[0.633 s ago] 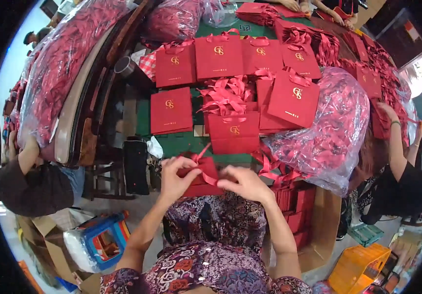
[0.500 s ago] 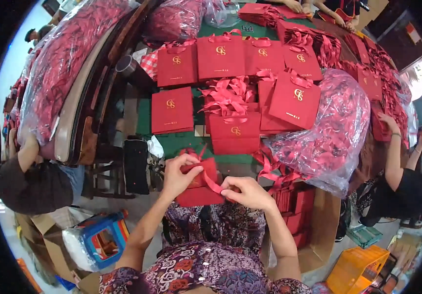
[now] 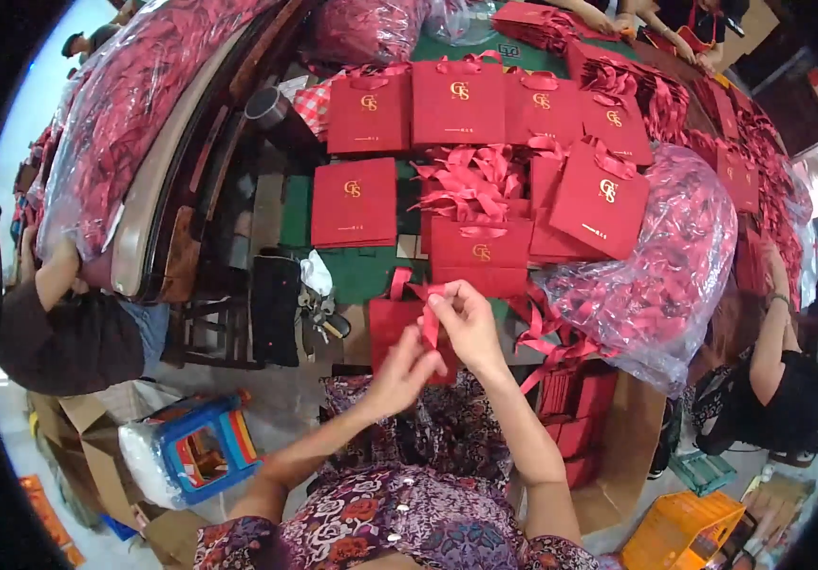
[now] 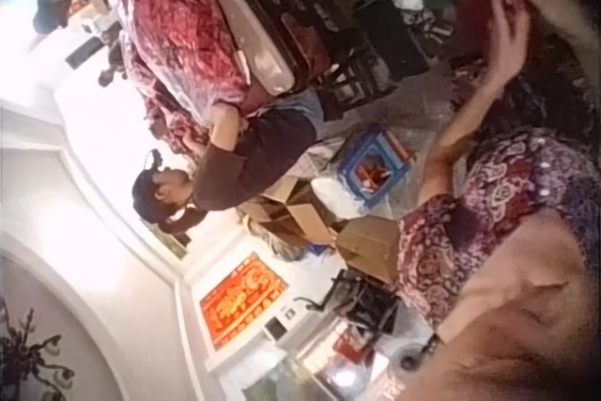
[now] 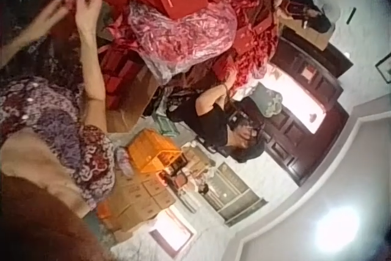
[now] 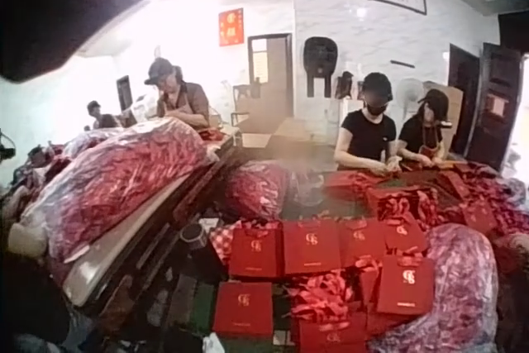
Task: The person attaches ribbon handles to small gift bags by threading and securing ribbon straps through the bags by hand, then placing the finished bags onto a stack.
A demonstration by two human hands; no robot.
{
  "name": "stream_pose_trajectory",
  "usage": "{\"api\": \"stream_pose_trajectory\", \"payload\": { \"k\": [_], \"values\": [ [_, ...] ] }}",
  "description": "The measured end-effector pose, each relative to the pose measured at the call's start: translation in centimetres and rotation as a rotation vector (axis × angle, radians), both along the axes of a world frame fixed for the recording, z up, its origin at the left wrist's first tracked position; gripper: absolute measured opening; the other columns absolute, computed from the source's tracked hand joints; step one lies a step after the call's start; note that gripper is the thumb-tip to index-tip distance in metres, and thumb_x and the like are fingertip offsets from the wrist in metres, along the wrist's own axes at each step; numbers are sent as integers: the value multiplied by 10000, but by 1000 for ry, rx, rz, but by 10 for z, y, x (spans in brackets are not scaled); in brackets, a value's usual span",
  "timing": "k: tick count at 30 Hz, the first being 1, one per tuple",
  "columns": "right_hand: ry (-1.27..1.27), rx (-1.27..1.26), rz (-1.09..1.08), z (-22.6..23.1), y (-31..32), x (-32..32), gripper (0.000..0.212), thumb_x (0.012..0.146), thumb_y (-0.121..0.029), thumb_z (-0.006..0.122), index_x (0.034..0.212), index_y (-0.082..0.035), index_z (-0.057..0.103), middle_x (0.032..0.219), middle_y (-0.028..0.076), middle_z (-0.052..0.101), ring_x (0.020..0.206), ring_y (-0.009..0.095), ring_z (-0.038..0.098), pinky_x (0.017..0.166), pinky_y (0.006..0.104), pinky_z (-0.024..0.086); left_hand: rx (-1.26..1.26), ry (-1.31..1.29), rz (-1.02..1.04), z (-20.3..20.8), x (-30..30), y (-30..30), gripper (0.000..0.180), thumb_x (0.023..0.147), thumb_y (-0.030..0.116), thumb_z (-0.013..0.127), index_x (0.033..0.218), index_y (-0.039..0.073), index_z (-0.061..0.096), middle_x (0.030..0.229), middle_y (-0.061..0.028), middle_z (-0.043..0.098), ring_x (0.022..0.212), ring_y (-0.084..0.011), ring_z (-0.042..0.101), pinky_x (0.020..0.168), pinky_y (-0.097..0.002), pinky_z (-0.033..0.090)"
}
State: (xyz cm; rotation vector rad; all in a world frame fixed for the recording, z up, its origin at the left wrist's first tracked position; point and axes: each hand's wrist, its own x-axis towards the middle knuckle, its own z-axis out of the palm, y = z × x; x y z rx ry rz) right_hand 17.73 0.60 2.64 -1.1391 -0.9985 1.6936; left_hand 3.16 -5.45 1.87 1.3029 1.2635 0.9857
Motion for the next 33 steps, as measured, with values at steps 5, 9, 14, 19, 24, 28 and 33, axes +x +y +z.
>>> {"api": "stream_pose_trajectory", "payload": {
  "k": [5,9,14,19,24,28,33],
  "values": [
    [-188,70,-120,-9,6,6,47,999,-89,595,1011,-52,568,862,13,654,729,105,646,623,250,554,-119,7,-63,-18,-9,-34,157,1023,88,492,1154,8,458,706,-96,630,674,-208,644,625,-349,493],
    [-818,358,-63,-13,-5,20,182,939,-123,677,1048,-36,560,791,48,634,697,188,656,585,324,533,-267,-74,-26,-13,-33,-27,158,1001,134,585,1066,3,527,772,-74,643,719,-129,619,667,-299,493],
    [-1003,616,-101,23,-23,10,375,798,-54,759,1130,-39,586,1030,130,583,906,282,612,710,379,529,-70,164,12,-20,-63,-4,173,898,121,728,1030,14,696,930,-61,665,760,-120,625,655,-294,499],
    [-726,794,197,31,-33,-21,368,788,-38,761,1122,-53,610,1108,138,628,1045,328,626,852,400,536,-231,-197,37,-11,-59,10,226,894,49,725,1092,-20,638,846,-54,678,717,-101,641,626,-236,512],
    [-578,539,222,6,-34,-34,292,838,-50,725,1111,-35,622,948,120,663,889,326,679,754,389,551,-253,-242,80,-5,-67,21,240,875,32,746,1050,-13,587,813,-68,688,717,-106,659,624,-239,527],
    [-708,598,144,-11,-30,-32,158,869,-28,697,1021,-36,657,891,134,649,824,334,668,701,416,527,-90,117,68,-6,-72,32,233,902,112,722,1085,4,626,902,-105,687,748,-200,680,657,-297,538],
    [-792,492,41,-12,-21,-40,102,870,-88,699,938,-41,638,880,144,646,810,346,657,682,409,511,324,704,-65,-20,-77,46,314,837,145,744,1121,43,657,1090,-139,593,958,-357,595,805,-428,512]
  ]
}}
